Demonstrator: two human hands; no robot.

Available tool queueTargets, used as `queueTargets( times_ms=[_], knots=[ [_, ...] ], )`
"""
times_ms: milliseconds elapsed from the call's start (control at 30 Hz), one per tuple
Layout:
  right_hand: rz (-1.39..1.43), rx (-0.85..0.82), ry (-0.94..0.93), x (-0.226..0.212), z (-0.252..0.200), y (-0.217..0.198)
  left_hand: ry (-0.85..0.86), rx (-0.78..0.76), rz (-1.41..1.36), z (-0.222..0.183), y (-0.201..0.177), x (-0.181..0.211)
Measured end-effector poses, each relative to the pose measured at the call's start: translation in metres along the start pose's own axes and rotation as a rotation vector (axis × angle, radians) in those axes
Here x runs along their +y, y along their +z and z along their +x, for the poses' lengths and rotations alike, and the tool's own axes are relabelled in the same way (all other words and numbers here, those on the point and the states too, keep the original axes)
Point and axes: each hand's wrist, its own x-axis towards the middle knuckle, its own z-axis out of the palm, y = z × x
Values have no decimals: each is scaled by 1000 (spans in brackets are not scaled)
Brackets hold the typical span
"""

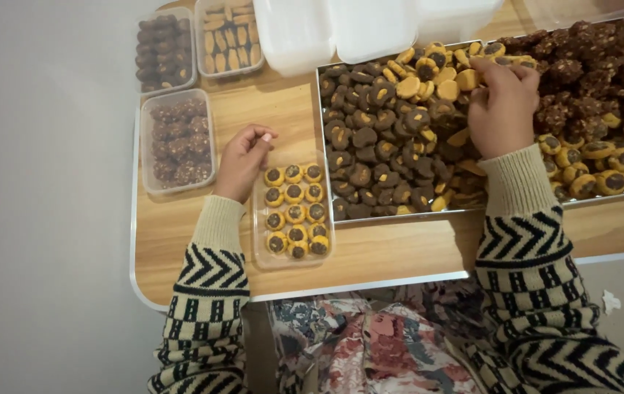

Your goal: Arranging and packing various types of cookies from a large tray into smaller plastic containers.

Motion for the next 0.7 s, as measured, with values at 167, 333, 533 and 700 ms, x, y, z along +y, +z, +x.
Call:
queueTargets(
  times_ms=[167,333,533,700],
  knots=[
    [-13,88,-113,2,4,1,7,0,-5,4,-1,-6],
    [195,92,-50,-14,-1,-10,-7,1,-8,1,0,0],
    [300,140,-94,-11,-4,-8,-44,14,13,-2,2,8],
    [252,143,-103,-13,0,-9,-54,16,-13,-2,2,7]
  ],
)
